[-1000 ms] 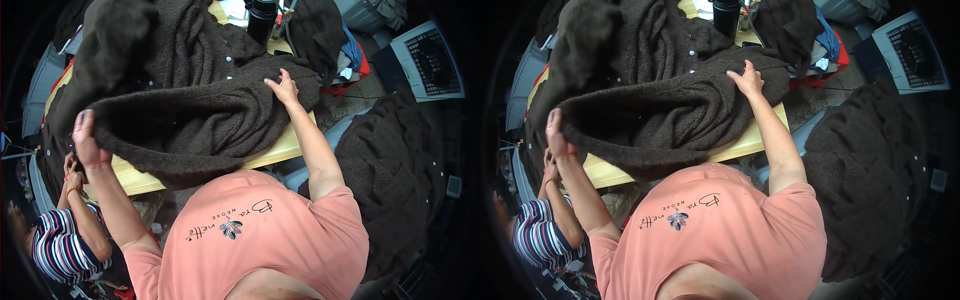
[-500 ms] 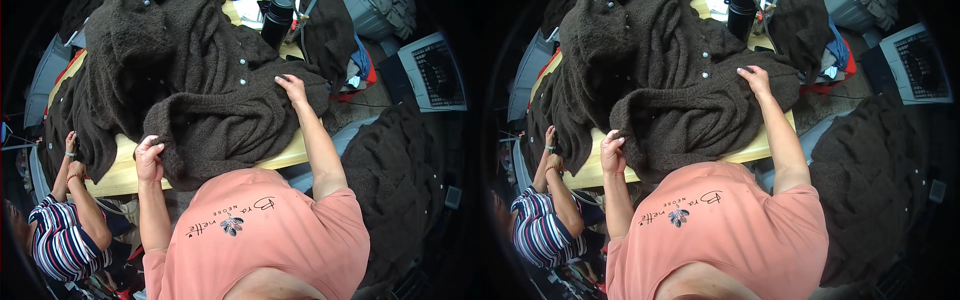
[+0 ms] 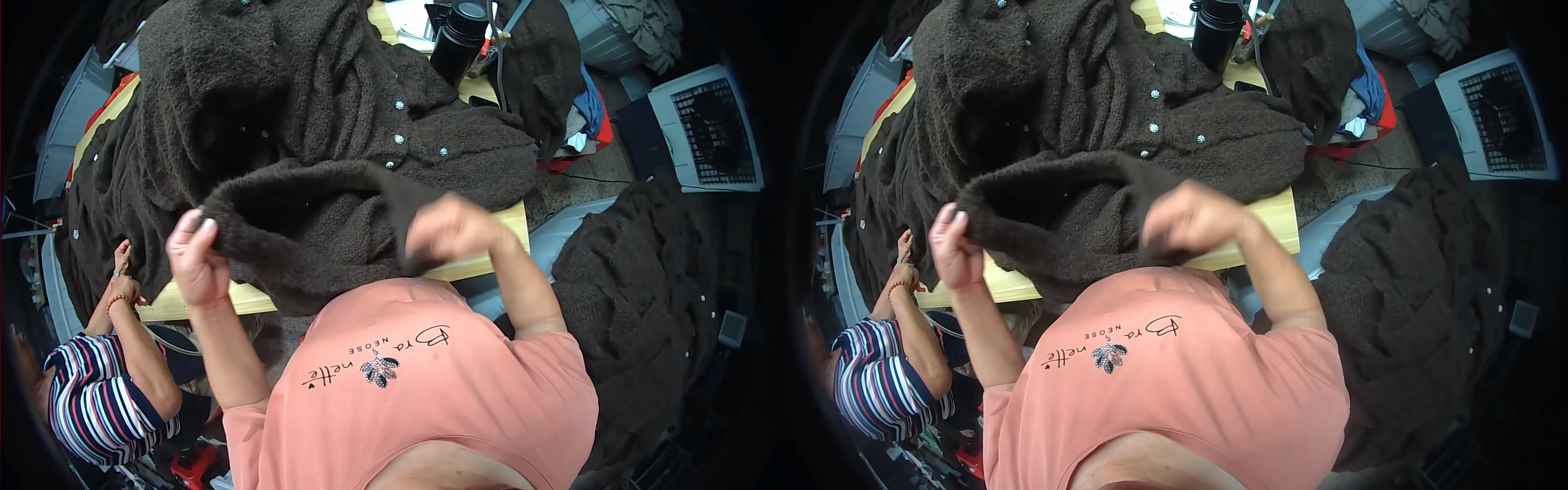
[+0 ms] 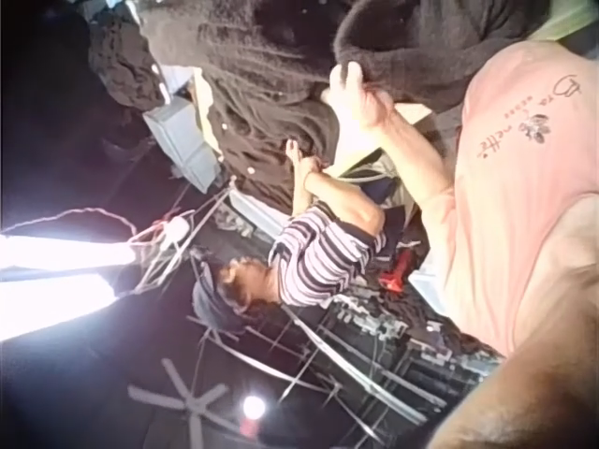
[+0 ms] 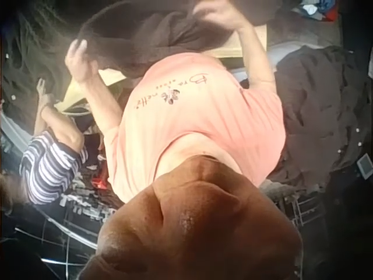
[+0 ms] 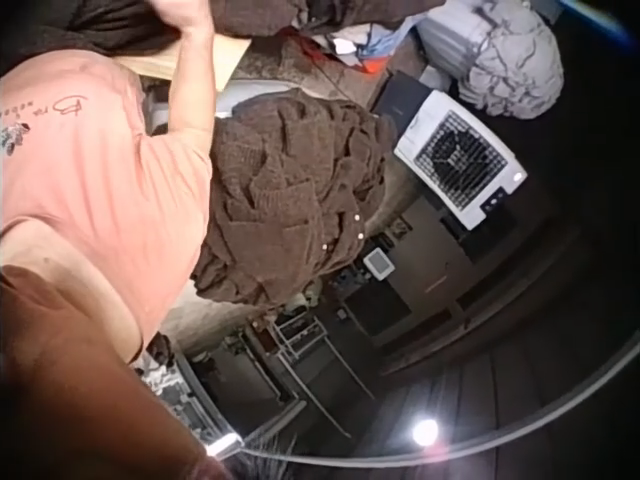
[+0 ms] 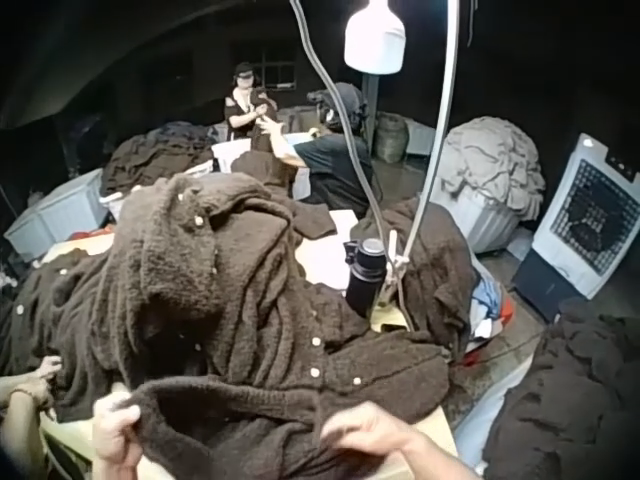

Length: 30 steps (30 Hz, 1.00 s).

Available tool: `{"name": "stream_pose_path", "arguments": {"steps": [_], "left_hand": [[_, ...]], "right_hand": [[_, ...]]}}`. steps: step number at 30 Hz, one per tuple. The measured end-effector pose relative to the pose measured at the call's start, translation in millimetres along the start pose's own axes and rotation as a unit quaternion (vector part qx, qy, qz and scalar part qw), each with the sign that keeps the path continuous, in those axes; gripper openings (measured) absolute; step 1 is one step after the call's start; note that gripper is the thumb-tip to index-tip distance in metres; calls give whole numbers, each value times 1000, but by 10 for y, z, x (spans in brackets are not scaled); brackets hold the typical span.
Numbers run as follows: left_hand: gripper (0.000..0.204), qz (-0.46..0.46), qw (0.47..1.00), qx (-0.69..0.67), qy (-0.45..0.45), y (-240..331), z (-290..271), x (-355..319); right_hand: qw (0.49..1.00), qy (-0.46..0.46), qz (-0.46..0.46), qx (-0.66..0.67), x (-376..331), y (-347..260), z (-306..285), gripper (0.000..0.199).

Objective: Inspecting a fleece garment and using a small trimmer to remove loose threads.

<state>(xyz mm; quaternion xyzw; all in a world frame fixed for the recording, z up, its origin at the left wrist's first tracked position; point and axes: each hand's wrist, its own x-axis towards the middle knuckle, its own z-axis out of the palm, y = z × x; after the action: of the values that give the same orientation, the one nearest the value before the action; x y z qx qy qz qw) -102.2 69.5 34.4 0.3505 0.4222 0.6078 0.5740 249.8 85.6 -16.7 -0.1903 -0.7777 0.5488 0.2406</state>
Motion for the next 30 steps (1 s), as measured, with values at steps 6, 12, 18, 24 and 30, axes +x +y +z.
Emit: {"name": "stream_pose_path", "arguments": {"steps": [6,12,18,24,30], "left_hand": [[13,51,958,215,-181,-57,757,-89],[4,-140,958,138,-210,-559,794,-186],[5,-202,954,69,-209,-485,742,-298],[6,-140,956,125,-226,-547,626,-342],[13,-62,951,221,-206,-614,582,-420]], "right_hand": [[973,85,-151,-153,286,-479,286,26],[861,296,-247,-332,355,-372,633,17],[820,295,-278,-405,371,-261,752,18],[793,292,-290,-449,461,-206,810,19],[821,272,-259,-430,462,-151,845,19]]}}
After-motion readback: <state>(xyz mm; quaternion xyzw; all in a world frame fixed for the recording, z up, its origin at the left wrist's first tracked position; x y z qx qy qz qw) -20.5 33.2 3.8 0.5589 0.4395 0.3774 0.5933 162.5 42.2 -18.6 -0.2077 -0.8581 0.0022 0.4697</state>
